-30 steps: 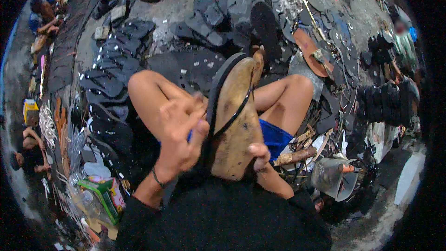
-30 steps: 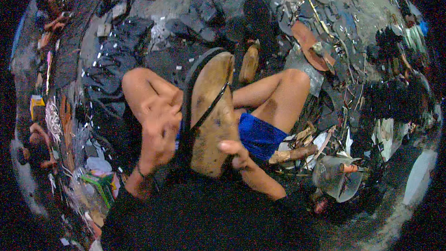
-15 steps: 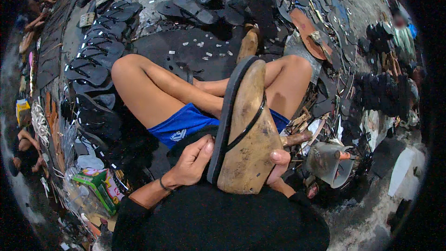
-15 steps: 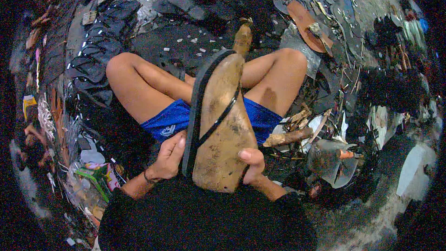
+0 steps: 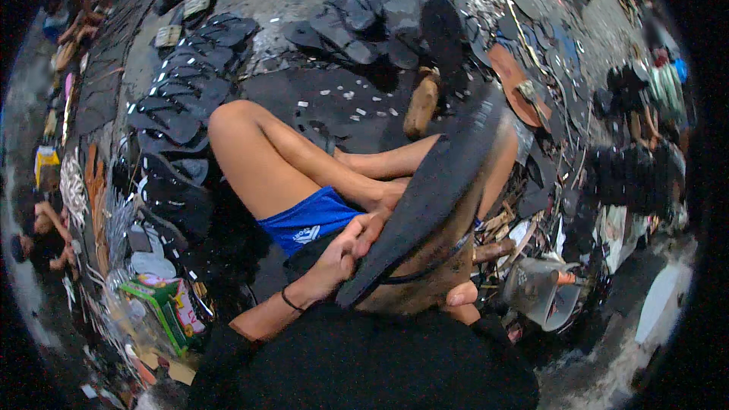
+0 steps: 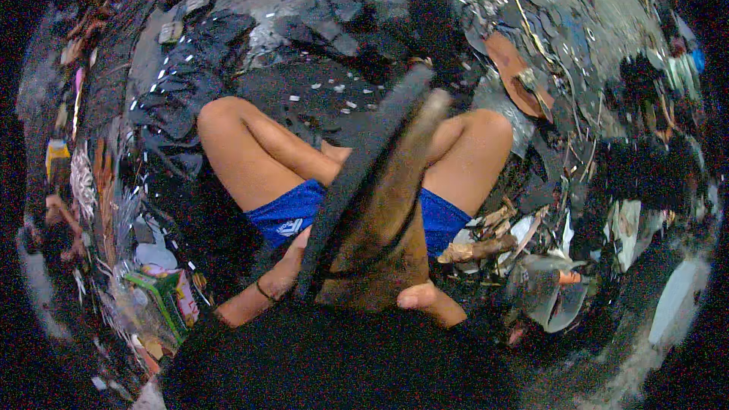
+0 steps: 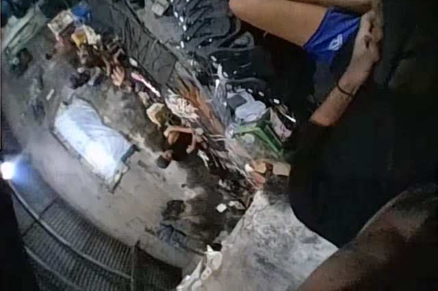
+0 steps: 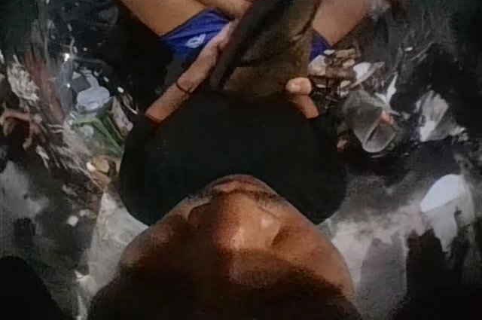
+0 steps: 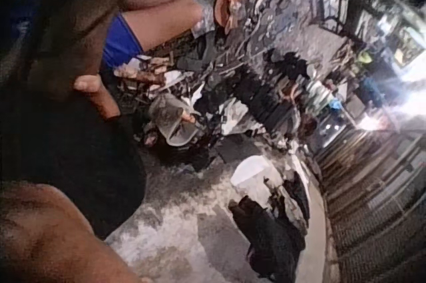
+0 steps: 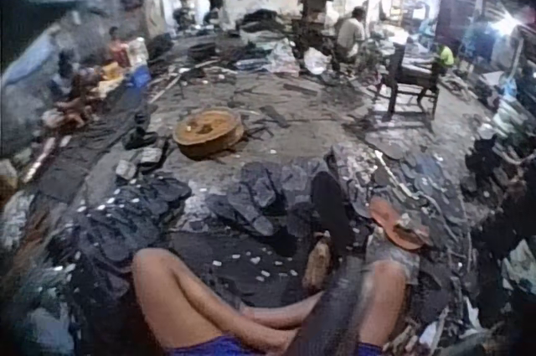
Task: The person sits on the floor and assembles black flip-flops by attaching straps to soles using a wooden last. They repeatedly pick up straps and soles, align them, and press them together by hand, then place finished units aside.
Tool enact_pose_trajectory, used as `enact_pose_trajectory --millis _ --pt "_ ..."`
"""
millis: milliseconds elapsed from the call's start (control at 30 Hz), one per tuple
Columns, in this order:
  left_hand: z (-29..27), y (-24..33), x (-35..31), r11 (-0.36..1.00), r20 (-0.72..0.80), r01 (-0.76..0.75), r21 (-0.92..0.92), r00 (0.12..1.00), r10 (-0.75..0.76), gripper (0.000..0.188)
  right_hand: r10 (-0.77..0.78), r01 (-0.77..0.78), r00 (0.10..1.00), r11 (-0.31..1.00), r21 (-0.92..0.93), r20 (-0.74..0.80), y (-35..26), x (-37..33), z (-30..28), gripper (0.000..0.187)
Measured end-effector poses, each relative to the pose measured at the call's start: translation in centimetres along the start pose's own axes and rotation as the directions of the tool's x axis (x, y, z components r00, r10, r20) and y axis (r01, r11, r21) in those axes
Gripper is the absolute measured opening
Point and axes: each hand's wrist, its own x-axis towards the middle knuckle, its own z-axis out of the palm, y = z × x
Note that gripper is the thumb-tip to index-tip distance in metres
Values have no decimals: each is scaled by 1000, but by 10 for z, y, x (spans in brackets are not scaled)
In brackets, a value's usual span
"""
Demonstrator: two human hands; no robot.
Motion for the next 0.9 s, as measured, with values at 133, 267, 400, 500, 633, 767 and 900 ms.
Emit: enact_pose_trajectory --millis 133,267,400,500,633,767,900 --pt "-36 19 -1 987 50 -67 143 997 60 80 -59 -5 992 862 -508 -111 16 17 -32 90" --pt "-58 21 -6 938 -47 -34 344 997 53 64 240 -388 910 781 -490 -338 40 33 -36 86" --pt "-70 -24 -18 855 -108 -78 513 982 155 65 265 -435 898 644 -629 -350 89 28 -59 79" --pt "-69 -46 -22 860 -263 -34 510 945 193 60 216 -399 916 580 -710 -338 105 29 -59 78" --pt "-84 -31 -23 928 -183 -155 339 957 227 64 68 -267 958 569 -778 -279 91 44 -28 78" --pt "-75 48 -19 907 -75 -330 262 930 360 78 20 -123 984 787 -605 -175 46 66 -32 69" --pt "-104 59 28 771 -152 -624 -130 781 606 63 -179 87 970 885 -458 -162 29 93 -24 63"
